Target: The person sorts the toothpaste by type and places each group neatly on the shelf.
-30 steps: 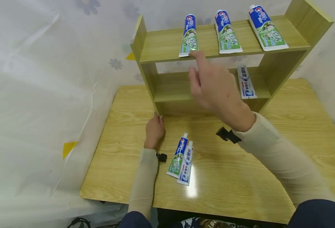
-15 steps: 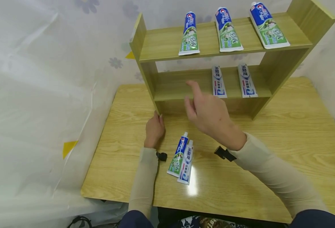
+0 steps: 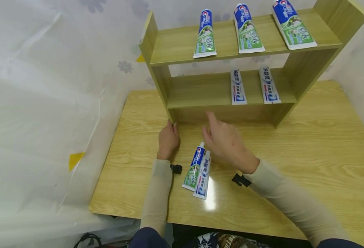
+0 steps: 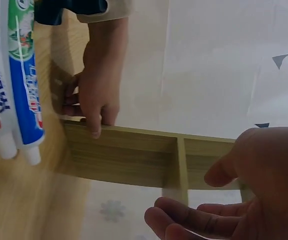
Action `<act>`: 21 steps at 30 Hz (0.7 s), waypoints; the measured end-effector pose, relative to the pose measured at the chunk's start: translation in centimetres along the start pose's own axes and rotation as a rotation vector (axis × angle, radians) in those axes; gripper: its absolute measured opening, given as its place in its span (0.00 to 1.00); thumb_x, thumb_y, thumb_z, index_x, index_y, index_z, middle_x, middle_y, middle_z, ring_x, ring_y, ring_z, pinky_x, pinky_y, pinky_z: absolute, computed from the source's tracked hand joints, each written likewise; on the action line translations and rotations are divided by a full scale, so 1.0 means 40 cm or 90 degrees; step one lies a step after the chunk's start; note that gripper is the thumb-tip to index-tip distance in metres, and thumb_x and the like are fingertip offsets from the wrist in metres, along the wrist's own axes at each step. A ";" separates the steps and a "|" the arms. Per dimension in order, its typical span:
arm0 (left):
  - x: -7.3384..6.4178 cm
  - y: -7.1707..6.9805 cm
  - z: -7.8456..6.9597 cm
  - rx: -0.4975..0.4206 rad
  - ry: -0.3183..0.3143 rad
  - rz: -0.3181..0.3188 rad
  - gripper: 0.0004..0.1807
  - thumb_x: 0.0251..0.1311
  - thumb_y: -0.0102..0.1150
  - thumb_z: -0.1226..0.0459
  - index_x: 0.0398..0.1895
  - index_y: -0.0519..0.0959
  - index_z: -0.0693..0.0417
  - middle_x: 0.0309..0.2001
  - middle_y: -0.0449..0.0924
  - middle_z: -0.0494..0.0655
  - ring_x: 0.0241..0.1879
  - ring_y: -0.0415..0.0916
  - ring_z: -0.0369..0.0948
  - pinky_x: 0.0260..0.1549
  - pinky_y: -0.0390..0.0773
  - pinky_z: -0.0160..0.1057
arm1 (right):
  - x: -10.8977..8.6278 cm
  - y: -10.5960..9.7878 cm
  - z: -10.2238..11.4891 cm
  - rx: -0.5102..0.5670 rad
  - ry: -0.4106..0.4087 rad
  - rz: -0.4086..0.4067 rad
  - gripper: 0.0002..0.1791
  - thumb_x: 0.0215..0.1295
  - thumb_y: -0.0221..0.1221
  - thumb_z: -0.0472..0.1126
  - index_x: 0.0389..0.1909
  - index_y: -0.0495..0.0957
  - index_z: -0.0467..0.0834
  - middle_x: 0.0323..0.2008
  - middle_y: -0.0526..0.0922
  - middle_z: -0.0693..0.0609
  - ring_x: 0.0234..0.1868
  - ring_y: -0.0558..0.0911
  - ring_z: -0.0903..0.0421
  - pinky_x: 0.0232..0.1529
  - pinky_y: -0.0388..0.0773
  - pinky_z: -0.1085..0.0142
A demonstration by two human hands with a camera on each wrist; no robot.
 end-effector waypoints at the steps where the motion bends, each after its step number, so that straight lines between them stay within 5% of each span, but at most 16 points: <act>1: 0.000 0.000 0.001 0.000 0.000 -0.001 0.21 0.89 0.39 0.53 0.50 0.75 0.62 0.30 0.83 0.63 0.31 0.86 0.65 0.32 0.82 0.63 | -0.006 0.013 -0.011 0.008 0.013 0.013 0.29 0.85 0.53 0.43 0.78 0.63 0.32 0.17 0.72 0.54 0.11 0.66 0.61 0.13 0.59 0.70; 12: 0.007 0.004 0.006 0.004 0.010 -0.015 0.22 0.89 0.38 0.53 0.48 0.74 0.62 0.28 0.81 0.62 0.29 0.85 0.64 0.30 0.81 0.63 | -0.069 0.135 -0.107 0.141 0.117 0.118 0.30 0.82 0.58 0.45 0.77 0.66 0.36 0.24 0.81 0.53 0.18 0.75 0.58 0.17 0.69 0.68; 21: 0.006 0.007 0.007 -0.002 0.016 -0.020 0.23 0.89 0.37 0.52 0.49 0.75 0.63 0.28 0.81 0.62 0.29 0.85 0.65 0.31 0.81 0.64 | -0.109 0.198 -0.162 0.256 0.149 0.164 0.29 0.80 0.60 0.42 0.75 0.67 0.33 0.39 0.85 0.44 0.26 0.80 0.57 0.24 0.77 0.65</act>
Point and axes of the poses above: each hand's wrist, its own x-axis towards the middle knuckle, its own y-axis out of the palm, z = x × y, the point moved 7 cm from there along x, towards the middle knuckle
